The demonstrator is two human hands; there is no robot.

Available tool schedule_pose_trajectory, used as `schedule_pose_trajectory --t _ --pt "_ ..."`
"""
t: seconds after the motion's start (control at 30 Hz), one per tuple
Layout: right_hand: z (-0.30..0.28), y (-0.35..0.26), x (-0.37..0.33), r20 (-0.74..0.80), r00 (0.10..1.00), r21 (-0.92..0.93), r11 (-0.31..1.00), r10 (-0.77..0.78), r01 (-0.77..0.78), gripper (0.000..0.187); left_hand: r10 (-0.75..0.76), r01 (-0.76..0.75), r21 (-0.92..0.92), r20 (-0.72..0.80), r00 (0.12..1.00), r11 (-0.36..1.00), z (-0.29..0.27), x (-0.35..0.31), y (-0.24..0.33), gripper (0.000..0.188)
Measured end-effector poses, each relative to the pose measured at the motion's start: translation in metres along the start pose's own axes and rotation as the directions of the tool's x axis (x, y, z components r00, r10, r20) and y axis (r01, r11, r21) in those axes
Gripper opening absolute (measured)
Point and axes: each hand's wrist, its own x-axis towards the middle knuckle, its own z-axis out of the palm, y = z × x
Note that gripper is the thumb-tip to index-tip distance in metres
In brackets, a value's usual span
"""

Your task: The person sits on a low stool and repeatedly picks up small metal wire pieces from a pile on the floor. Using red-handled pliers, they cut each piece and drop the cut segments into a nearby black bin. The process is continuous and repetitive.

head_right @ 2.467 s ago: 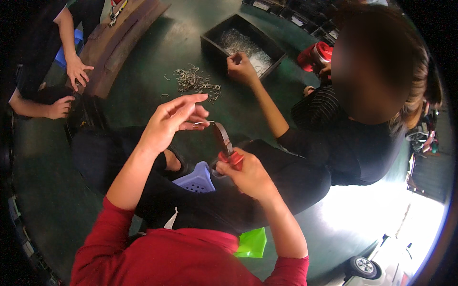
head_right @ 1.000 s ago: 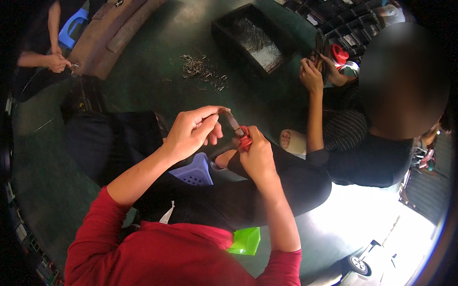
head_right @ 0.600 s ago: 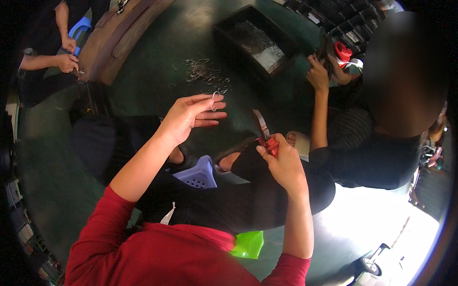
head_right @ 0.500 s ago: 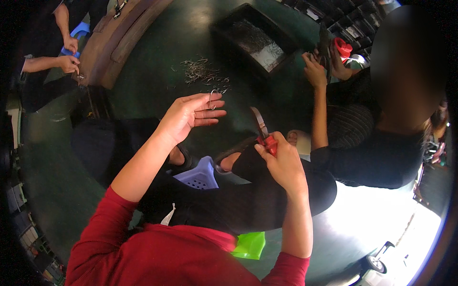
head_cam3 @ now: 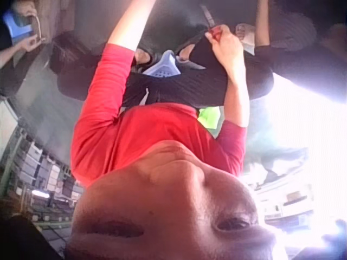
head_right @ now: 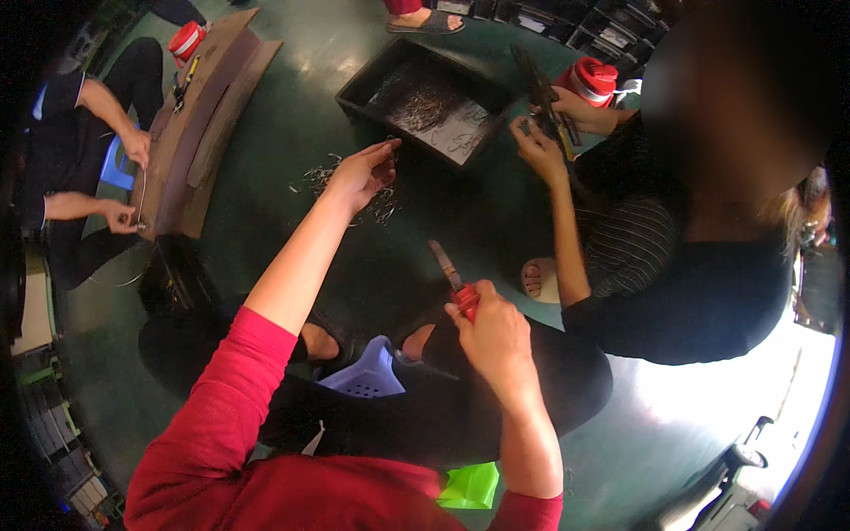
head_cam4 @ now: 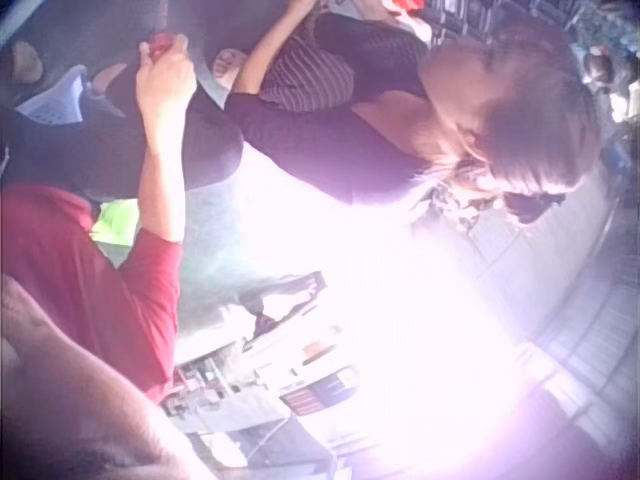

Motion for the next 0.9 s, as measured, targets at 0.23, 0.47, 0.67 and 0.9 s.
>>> schedule_pose_trajectory --t 0.23,0.47,0.67,0.9 --pt "0.005 0.003 0.003 0.063 0.998 -0.067 0.998 -0.004 0.008 0.036 0.117 -0.119 0.048 0.053 0.992 0.992 0.020 0.049 -0.009 0.024" --pt "0.006 0.003 0.004 0.044 0.999 -0.019 1.000 -0.009 0.010 0.035 0.132 -0.141 0.073 0.111 0.985 0.987 0.047 0.063 0.009 0.026" --pt "0.009 0.004 0.007 0.066 0.998 0.001 1.000 -0.017 0.017 0.033 0.252 -0.264 0.558 0.100 0.963 0.787 0.032 0.110 0.019 0.044" --pt "0.005 -0.001 0.012 0.131 0.991 -0.010 1.000 -0.013 0.014 0.029 0.533 -0.255 0.941 0.100 0.840 0.225 -0.087 0.101 -0.033 0.018"
